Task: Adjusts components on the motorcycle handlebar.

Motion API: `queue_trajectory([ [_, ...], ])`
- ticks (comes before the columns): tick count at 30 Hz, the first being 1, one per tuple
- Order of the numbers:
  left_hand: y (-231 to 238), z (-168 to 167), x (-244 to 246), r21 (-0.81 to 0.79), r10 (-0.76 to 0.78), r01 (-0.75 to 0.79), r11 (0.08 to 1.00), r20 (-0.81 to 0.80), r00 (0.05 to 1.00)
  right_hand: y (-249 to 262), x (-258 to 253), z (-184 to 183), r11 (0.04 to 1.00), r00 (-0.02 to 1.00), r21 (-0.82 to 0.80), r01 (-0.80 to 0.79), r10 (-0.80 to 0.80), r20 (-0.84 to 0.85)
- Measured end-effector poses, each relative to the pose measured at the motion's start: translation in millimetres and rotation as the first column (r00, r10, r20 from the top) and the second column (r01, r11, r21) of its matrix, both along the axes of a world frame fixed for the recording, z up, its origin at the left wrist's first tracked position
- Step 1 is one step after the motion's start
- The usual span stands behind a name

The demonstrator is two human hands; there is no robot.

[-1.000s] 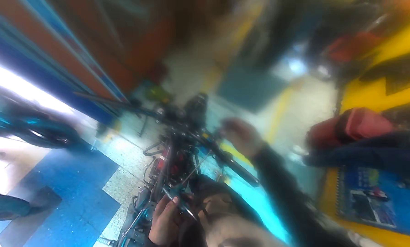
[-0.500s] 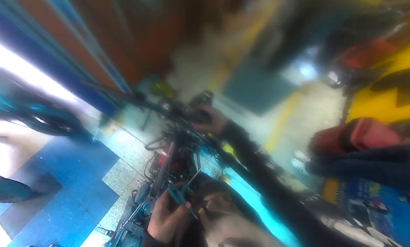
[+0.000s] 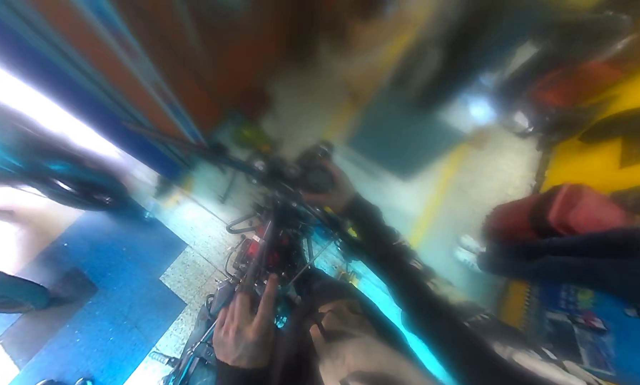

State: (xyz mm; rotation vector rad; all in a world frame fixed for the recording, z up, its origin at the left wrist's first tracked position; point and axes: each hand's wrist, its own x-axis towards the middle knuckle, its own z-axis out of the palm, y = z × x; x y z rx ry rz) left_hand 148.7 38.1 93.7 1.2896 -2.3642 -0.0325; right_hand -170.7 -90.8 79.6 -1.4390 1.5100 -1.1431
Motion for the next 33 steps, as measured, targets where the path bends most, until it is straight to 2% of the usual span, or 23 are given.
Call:
queue_trajectory([
  [1,6,-2,-3,0.003,0.041,-0.041,0.999,-0.001,0.999,2,1,-1,1.0,1.0,0.013,0.017,-0.018,0.008],
  [3,18,-7,-7,0.103,0.07,-0.058,0.993,-0.117,0.991,5,3,-1,0.999,1.0,0.039,0.023,-0.023,0.003],
  [5,27,-3,-7,0.377,0.128,0.02,0.926,-0.364,0.922,6,3,-1,0.999,0.999,0.048,0.016,-0.018,0.041],
  [7,28,8,-1,0.657,0.313,0.26,0.708,-0.622,0.717,6,3,-3,1.0,0.996,0.026,-0.001,-0.002,0.088],
  [8,28,12,1,0.716,0.444,0.363,0.597,-0.671,0.594,6,2,-3,1.0,0.995,0.021,-0.013,0.011,0.103],
  [9,28,14,0,0.749,0.567,0.415,0.517,-0.663,0.489,7,3,-2,0.999,0.992,0.031,-0.026,0.022,0.12],
  [10,26,17,-3,0.77,0.654,0.419,0.481,-0.633,0.414,6,4,1,0.998,0.988,0.056,-0.038,0.029,0.152],
  [13,19,26,-22,0.83,0.807,0.328,0.45,-0.535,0.247,5,7,6,0.992,0.964,0.119,-0.034,0.001,0.266],
  [16,15,31,-26,0.853,0.903,0.389,0.347,-0.415,0.107,5,4,-5,0.997,0.983,0.079,-0.015,0.0,0.183],
  [18,19,29,-26,0.846,0.895,0.398,0.356,-0.431,0.114,4,3,-7,0.999,0.987,0.053,-0.01,0.001,0.161],
  [24,18,20,-19,0.805,0.738,0.339,0.487,-0.587,0.332,5,5,-5,0.998,0.988,0.063,0.002,-0.012,0.157],
  [28,11,15,-15,0.775,0.646,0.321,0.544,-0.631,0.43,5,6,7,0.994,0.987,0.112,-0.005,-0.013,0.162],
  [30,11,11,-17,0.725,0.545,0.268,0.634,-0.665,0.511,5,6,12,0.992,0.987,0.122,-0.012,-0.007,0.157],
  [31,11,8,-17,0.674,0.456,0.228,0.703,-0.672,0.583,5,6,12,0.993,0.988,0.119,-0.014,-0.005,0.154],
  [33,9,0,-15,0.468,0.196,0.187,0.864,-0.653,0.732,5,6,12,0.994,0.988,0.108,-0.011,-0.005,0.154],
])
